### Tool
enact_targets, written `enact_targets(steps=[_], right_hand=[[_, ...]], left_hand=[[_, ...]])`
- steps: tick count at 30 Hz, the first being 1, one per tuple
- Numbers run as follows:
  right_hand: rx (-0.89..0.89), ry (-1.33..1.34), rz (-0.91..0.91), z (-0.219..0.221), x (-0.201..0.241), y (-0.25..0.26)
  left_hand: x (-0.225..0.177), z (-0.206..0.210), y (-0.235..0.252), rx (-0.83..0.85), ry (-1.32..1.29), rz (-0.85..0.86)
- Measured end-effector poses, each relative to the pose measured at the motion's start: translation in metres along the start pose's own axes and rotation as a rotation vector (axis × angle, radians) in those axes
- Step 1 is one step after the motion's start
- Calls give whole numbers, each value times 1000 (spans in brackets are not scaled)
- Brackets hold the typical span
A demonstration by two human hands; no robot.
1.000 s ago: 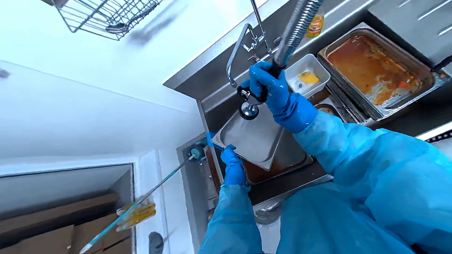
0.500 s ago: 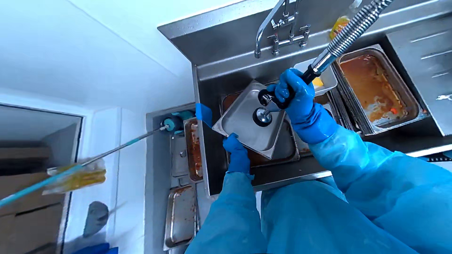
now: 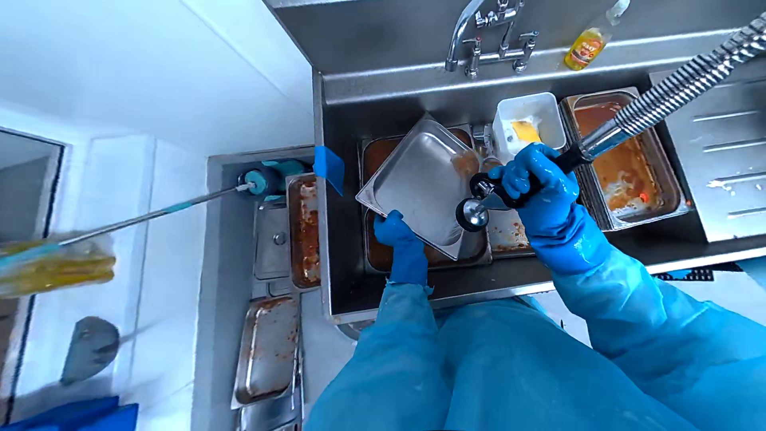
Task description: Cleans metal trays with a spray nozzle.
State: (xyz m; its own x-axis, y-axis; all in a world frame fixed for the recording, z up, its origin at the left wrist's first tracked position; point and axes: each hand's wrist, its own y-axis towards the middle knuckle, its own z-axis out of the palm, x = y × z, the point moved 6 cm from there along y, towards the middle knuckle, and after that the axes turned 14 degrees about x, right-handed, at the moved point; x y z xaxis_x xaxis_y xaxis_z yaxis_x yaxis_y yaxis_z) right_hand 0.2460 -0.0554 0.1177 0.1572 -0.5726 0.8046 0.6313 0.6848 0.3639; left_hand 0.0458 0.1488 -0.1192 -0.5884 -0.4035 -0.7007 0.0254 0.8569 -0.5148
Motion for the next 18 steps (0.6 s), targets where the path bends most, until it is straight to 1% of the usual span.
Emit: enact_targets(steps=[5, 9, 12, 18], right_hand=[[-13, -33, 16, -5, 1, -13], [-6, -36, 31, -10, 0, -20], [-10, -50, 49, -19, -5, -24], [-33, -130, 55, -41, -10, -24]], left_hand=[[5, 2, 2, -11, 1, -27], [13, 7, 6, -24, -50, -12], [11, 5, 5, -13, -22, -62], [3, 5, 3, -9, -15, -65]])
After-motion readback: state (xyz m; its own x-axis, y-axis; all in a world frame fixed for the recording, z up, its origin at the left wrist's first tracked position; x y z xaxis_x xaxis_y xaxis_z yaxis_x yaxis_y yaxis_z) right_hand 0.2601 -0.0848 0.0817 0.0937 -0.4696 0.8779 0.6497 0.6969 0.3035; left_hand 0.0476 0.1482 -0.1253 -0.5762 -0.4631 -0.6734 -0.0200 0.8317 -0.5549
